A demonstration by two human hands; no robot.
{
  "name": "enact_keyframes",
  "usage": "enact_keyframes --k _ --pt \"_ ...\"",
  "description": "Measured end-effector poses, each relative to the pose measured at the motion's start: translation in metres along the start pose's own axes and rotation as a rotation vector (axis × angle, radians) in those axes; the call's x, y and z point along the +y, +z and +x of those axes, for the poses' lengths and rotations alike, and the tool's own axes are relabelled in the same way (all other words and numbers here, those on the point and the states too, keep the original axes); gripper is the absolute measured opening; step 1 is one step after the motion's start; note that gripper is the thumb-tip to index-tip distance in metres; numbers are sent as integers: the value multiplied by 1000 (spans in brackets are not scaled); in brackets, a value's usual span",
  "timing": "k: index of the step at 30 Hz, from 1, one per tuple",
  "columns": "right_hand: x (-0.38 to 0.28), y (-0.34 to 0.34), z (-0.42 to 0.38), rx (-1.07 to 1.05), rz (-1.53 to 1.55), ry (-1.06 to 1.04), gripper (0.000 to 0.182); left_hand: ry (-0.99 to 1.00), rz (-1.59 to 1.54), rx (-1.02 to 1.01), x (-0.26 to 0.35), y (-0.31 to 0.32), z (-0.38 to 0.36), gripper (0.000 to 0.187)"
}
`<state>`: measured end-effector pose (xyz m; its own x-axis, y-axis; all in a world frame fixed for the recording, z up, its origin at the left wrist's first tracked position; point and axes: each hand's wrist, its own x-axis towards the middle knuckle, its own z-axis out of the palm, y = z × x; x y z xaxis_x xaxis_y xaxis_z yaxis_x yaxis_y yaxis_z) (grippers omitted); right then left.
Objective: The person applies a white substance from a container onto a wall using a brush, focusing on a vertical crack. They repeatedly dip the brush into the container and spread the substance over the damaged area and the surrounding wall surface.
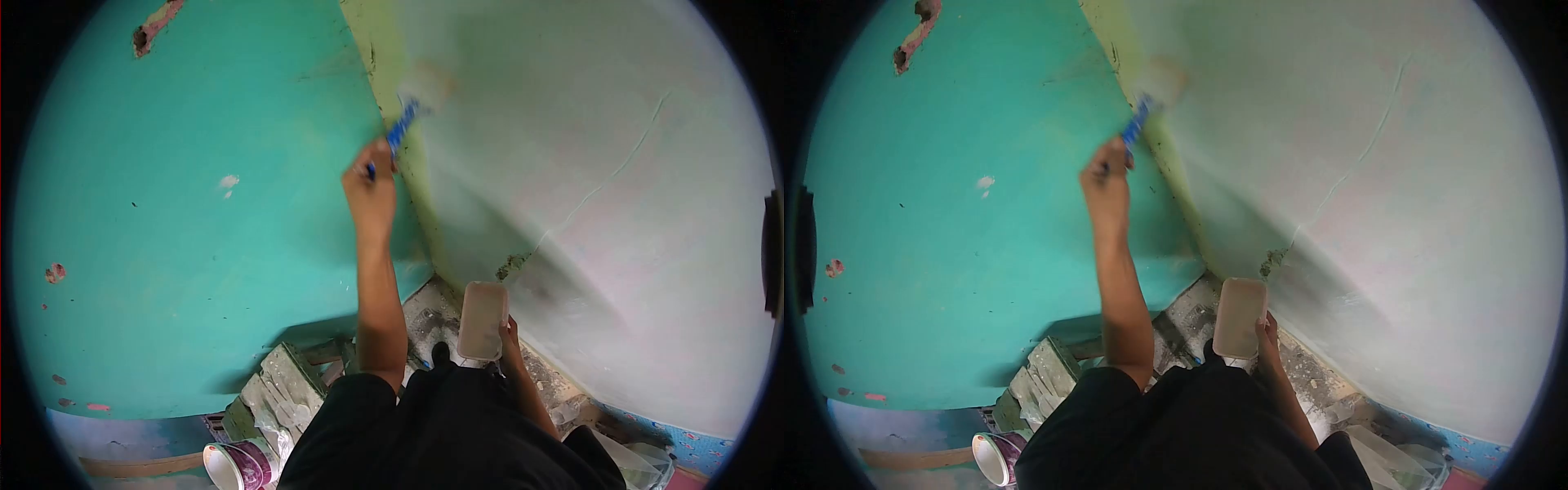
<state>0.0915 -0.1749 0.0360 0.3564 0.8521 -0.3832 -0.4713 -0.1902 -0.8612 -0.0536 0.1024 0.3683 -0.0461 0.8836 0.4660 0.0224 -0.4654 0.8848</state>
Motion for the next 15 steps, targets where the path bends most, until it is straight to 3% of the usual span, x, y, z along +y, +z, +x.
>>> enact_keyframes --k 5,10,15 --pt "1 -14 -3 63 24 -7 65 -110 145 -116 -173 -12 -87 42" --pt "-7 -21 -4 118 31 3 65 -282 453 -208 -284 -31 -159 31" --pt "-12 -23 -3 96 -26 35 65 -294 662 -222 -276 -19 -139 29"
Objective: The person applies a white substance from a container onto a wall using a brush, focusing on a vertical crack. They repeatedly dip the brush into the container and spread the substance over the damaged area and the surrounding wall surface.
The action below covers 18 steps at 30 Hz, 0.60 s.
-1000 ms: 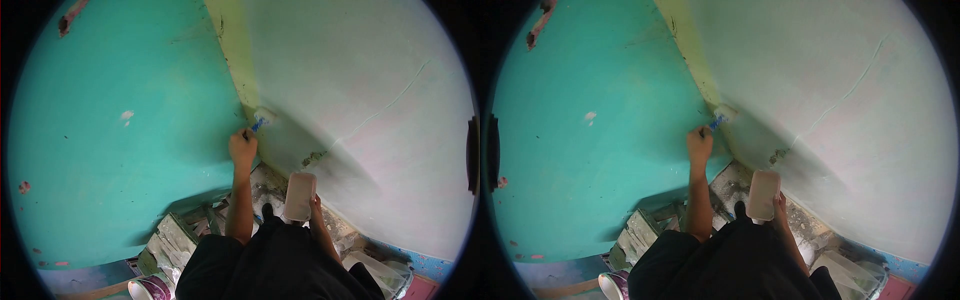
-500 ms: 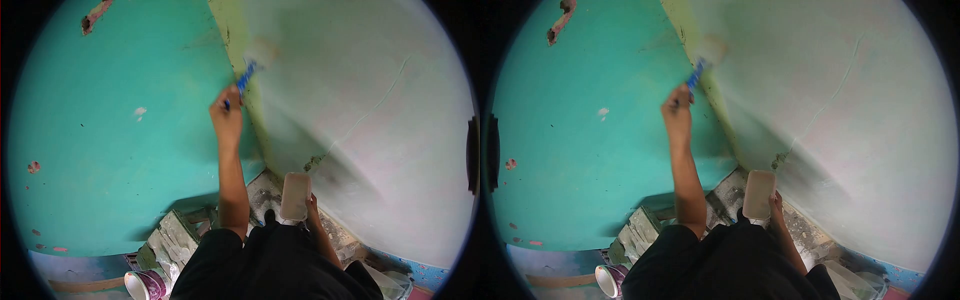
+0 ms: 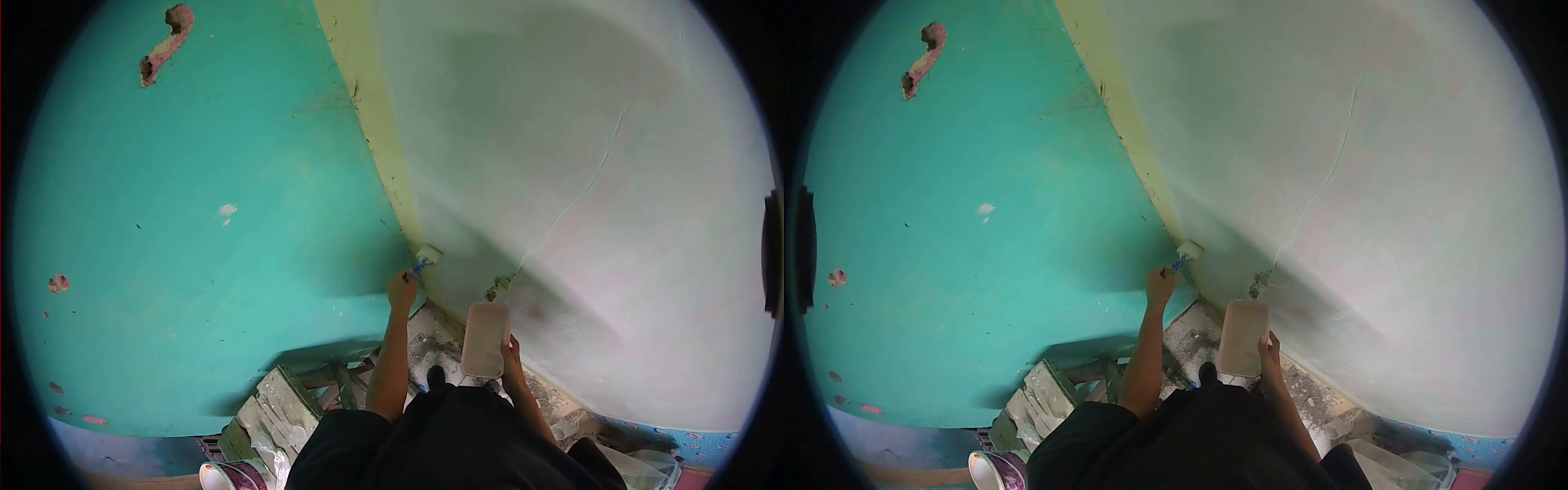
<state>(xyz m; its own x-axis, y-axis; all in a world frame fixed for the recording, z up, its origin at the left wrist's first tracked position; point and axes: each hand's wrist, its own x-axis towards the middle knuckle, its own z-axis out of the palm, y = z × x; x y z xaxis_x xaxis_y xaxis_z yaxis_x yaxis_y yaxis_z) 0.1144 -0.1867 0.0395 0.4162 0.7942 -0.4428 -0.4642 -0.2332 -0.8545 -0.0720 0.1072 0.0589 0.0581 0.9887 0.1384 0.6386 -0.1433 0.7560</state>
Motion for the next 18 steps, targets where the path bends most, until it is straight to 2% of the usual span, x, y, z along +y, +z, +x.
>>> enact_keyframes --k 2,8,10,12,14,18 --pt "4 -2 3 -27 8 -1 60 13 -41 -1 55 -35 14 30" --pt "18 0 7 -48 37 -38 60 213 -100 196 230 -173 20 28" --pt "19 0 6 -67 28 -35 61 275 -164 258 279 -212 21 34" --pt "18 1 6 -78 18 -34 62 370 -174 322 316 -244 28 34" --pt "19 2 9 -81 11 -32 62 361 -177 359 352 -276 30 32" --pt "21 0 10 -81 10 -8 66 422 -476 461 404 -309 30 32"
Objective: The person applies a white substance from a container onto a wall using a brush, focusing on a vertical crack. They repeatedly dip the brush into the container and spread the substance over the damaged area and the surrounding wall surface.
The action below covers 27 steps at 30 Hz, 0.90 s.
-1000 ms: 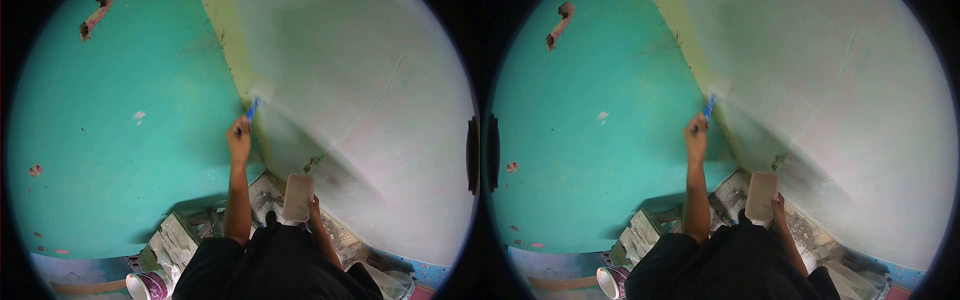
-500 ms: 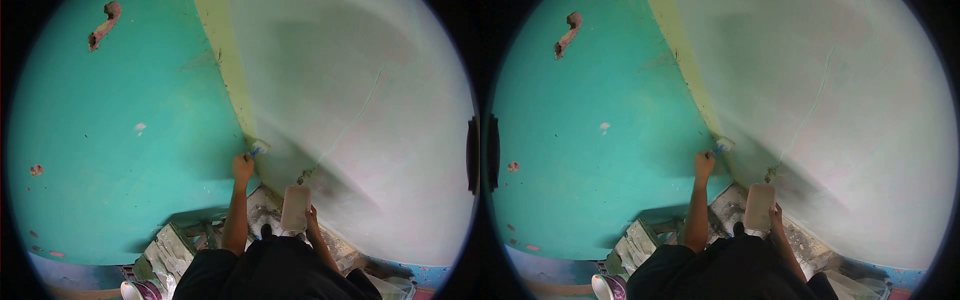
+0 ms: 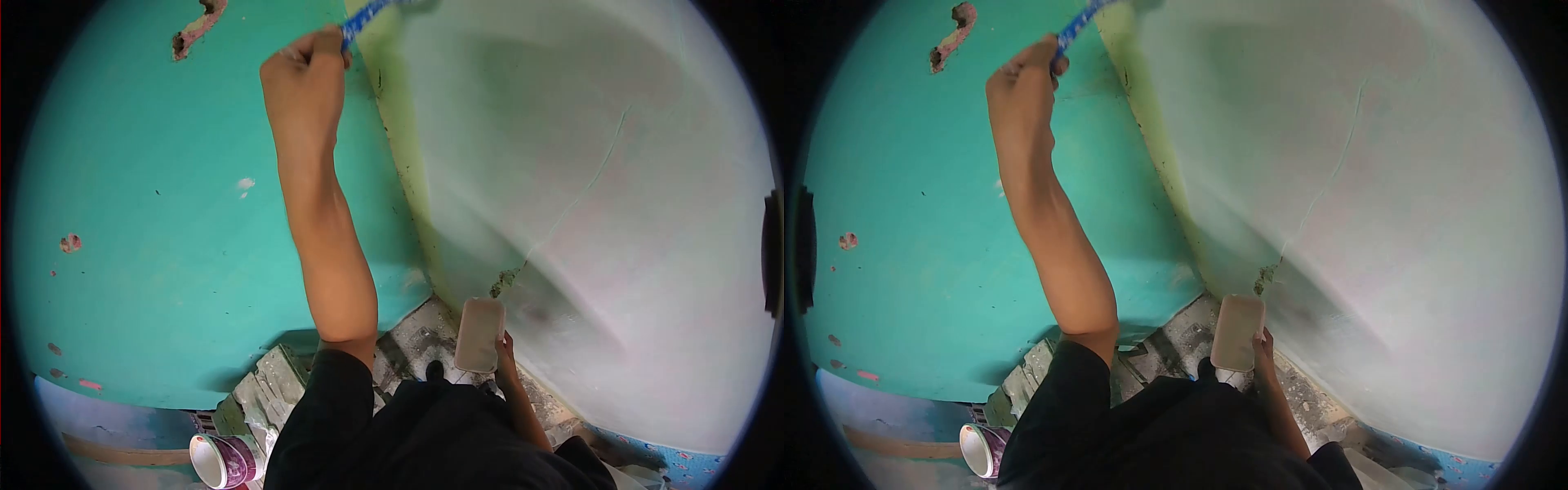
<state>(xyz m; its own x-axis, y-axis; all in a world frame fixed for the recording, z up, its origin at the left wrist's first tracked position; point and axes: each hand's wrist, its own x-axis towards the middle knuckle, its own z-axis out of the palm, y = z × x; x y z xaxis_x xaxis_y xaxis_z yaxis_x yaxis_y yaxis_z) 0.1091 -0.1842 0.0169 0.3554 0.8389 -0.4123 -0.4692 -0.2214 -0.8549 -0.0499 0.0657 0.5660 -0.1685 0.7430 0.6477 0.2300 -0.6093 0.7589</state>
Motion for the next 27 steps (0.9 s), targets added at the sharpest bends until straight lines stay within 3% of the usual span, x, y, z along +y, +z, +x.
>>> enact_keyframes --k 3,5,7,9,10,12,17,20,27 --pt "-4 0 -2 25 16 2 70 84 -157 24 -8 13 7 34" --pt "3 -3 1 40 16 -3 70 216 -119 24 -55 23 11 37" --pt "-1 -4 -4 23 11 8 65 34 -101 -50 -92 29 -21 39" --pt "-1 -7 -4 17 15 14 62 -20 -86 -128 -141 28 -60 30" --pt "3 -8 -3 19 24 14 61 -104 -88 -153 -164 27 -82 39" --pt "6 -13 -1 27 27 20 60 -200 -37 -195 -218 21 -122 33" --pt "5 -18 1 38 6 33 59 -282 437 -314 -291 -11 -166 36" --pt "1 -16 3 12 -9 33 58 -276 533 -462 -267 -12 -131 37" --pt "-7 -6 6 -35 -24 37 56 -63 547 -420 -85 -3 13 36"
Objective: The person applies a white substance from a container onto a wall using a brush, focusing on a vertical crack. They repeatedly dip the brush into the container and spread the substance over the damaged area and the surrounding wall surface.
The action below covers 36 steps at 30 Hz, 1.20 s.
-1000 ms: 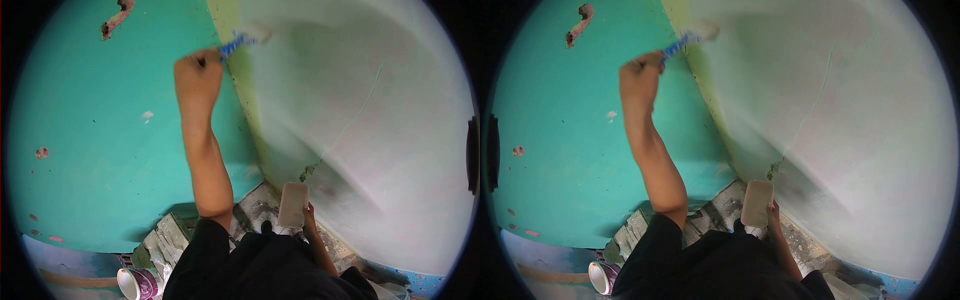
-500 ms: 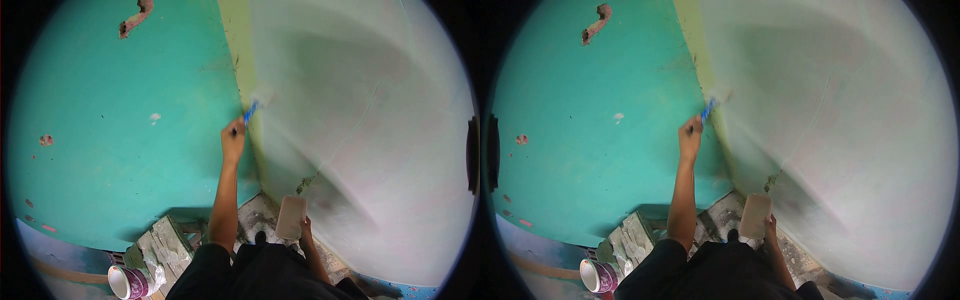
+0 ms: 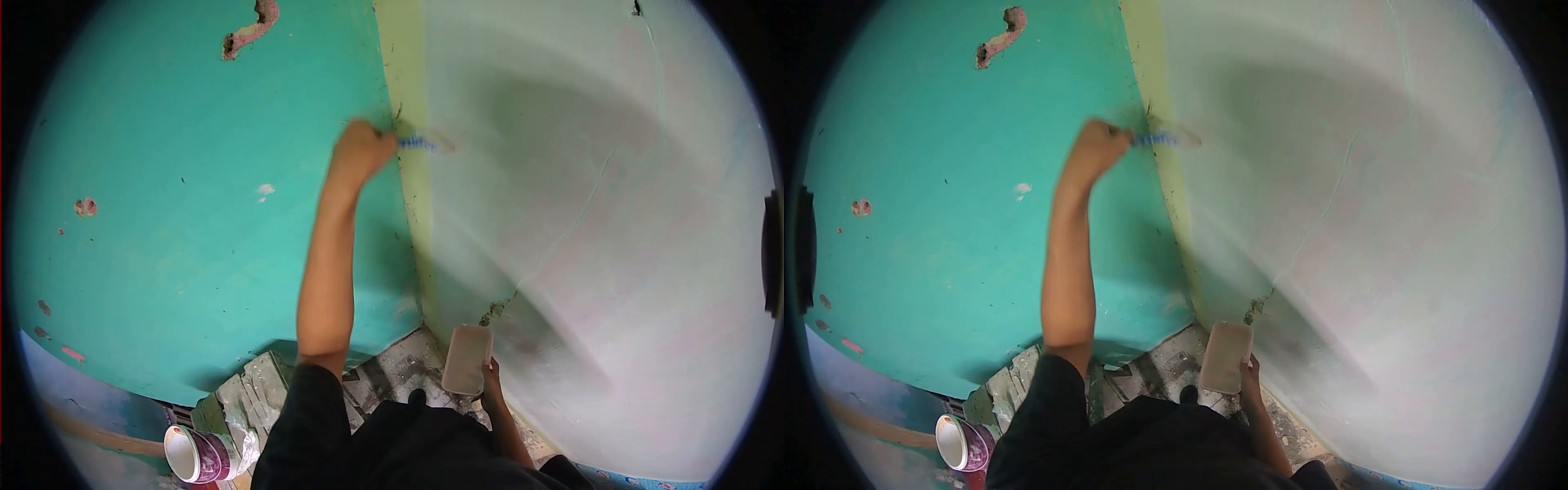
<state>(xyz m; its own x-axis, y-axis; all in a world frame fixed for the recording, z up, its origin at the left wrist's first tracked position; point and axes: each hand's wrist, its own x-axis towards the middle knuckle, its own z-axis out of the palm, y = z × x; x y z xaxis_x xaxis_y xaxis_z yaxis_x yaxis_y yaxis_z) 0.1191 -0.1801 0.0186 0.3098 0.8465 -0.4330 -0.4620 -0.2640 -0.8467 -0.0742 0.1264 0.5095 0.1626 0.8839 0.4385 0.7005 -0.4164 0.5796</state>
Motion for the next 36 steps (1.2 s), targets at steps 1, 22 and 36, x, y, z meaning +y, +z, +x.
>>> enact_keyframes --k 1,22,36 --pt "-3 4 -2 -1 15 14 55 70 39 68 18 -19 14 42" --pt "-7 -5 -15 31 108 -4 58 59 -674 253 -26 83 -61 34" --pt "-35 6 -14 -23 17 -78 61 -424 -691 -154 -126 141 -251 27"
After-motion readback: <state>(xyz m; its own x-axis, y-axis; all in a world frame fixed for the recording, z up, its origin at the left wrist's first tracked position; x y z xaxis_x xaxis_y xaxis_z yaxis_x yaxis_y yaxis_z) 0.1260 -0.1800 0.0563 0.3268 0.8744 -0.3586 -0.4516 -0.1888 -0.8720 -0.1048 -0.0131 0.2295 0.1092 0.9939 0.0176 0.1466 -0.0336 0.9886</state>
